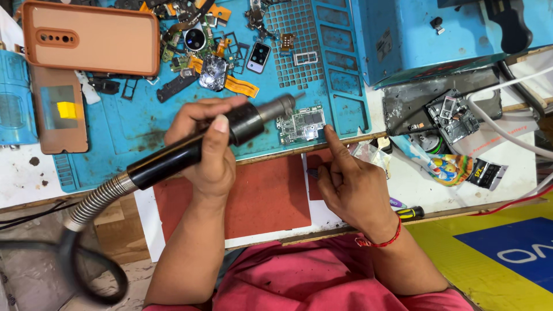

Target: The person uses a heat gun to heat up a small green circuit board while holding it on a cluttered workbench, moving the gun in a circular motion over the components.

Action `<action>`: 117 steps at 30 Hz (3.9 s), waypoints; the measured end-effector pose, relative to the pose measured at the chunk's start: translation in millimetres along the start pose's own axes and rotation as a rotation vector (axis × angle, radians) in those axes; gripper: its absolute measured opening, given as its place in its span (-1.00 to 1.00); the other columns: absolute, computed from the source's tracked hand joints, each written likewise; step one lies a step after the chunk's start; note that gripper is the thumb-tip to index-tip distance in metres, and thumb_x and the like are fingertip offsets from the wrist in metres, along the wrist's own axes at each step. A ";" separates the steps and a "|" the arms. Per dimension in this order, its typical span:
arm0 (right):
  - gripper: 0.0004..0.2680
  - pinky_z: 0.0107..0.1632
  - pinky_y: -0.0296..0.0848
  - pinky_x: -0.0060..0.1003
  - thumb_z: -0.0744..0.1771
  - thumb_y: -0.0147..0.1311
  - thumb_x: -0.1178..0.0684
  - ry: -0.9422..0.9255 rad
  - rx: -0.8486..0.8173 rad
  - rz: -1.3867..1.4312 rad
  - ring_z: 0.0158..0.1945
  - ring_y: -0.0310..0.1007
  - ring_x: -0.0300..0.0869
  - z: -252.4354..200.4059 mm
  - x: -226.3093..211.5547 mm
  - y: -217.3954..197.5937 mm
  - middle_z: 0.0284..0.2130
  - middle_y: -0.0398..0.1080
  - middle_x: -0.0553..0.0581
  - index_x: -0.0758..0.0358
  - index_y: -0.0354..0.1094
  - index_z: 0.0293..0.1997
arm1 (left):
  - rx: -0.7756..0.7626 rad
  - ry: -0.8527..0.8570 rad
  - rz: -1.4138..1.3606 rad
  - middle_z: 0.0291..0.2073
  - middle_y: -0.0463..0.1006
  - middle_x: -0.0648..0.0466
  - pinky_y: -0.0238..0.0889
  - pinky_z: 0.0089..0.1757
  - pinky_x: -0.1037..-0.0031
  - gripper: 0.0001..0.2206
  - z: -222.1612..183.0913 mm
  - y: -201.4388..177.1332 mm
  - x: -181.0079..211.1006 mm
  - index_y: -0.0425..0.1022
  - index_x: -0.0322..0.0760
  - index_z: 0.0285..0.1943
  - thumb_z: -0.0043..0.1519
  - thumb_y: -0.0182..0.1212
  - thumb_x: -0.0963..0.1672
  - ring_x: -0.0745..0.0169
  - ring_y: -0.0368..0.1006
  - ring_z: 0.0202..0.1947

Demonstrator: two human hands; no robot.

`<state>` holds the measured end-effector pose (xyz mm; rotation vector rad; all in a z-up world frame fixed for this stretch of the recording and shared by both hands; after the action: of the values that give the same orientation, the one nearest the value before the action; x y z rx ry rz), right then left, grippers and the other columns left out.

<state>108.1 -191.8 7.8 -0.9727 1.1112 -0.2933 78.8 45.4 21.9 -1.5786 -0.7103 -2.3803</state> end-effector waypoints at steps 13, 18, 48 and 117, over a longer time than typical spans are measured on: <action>-0.43 -0.53 0.30 -0.16 0.25 0.20 0.16 0.013 -0.014 -0.010 -0.68 0.29 -0.13 1.1 1.2 2.1 -0.71 0.22 0.01 0.30 0.10 0.45 | -0.239 -0.030 0.054 -0.20 0.62 -0.21 0.49 -0.05 0.37 -0.78 -5.6 12.8 5.4 0.45 -0.45 -0.09 0.36 0.22 -0.10 0.07 0.61 -0.17; -0.43 -0.54 0.30 -0.16 0.25 0.21 0.16 0.033 -0.032 -0.011 -0.69 0.29 -0.13 -0.1 2.7 4.5 -0.72 0.22 0.01 0.29 0.10 0.45 | -0.077 0.004 0.002 -0.17 0.61 -0.22 0.50 -0.01 0.34 -0.75 -2.4 3.7 0.8 0.44 -0.46 -0.05 0.39 0.22 -0.09 0.07 0.60 -0.15; -0.45 -0.50 0.32 -0.20 0.27 0.19 0.19 -0.039 0.007 0.025 -0.65 0.29 -0.15 -1.0 -3.8 -0.9 -0.67 0.22 0.00 0.33 0.09 0.46 | -0.073 0.017 -0.008 -0.15 0.61 -0.21 0.49 0.01 0.32 -0.77 -3.4 3.1 2.6 0.43 -0.46 -0.06 0.37 0.21 -0.10 0.08 0.60 -0.13; -0.43 -0.53 0.31 -0.15 0.24 0.19 0.17 0.019 -0.019 -0.022 -0.69 0.30 -0.11 -0.3 1.2 5.0 -0.72 0.21 0.01 0.31 0.09 0.45 | -0.127 0.040 0.074 -0.21 0.65 -0.20 0.49 -0.09 0.38 -0.78 -0.8 4.5 6.4 0.45 -0.45 -0.14 0.36 0.18 -0.11 0.11 0.62 -0.23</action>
<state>107.1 -189.9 3.1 -1.0010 1.1224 -0.3107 77.4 41.8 28.8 -1.5716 -0.4933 -2.4388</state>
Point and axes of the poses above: each hand's wrist, its own z-axis towards the middle knuckle, its own y-axis out of the palm, x = y × z, the point moved 9 cm from there along z, towards the middle knuckle
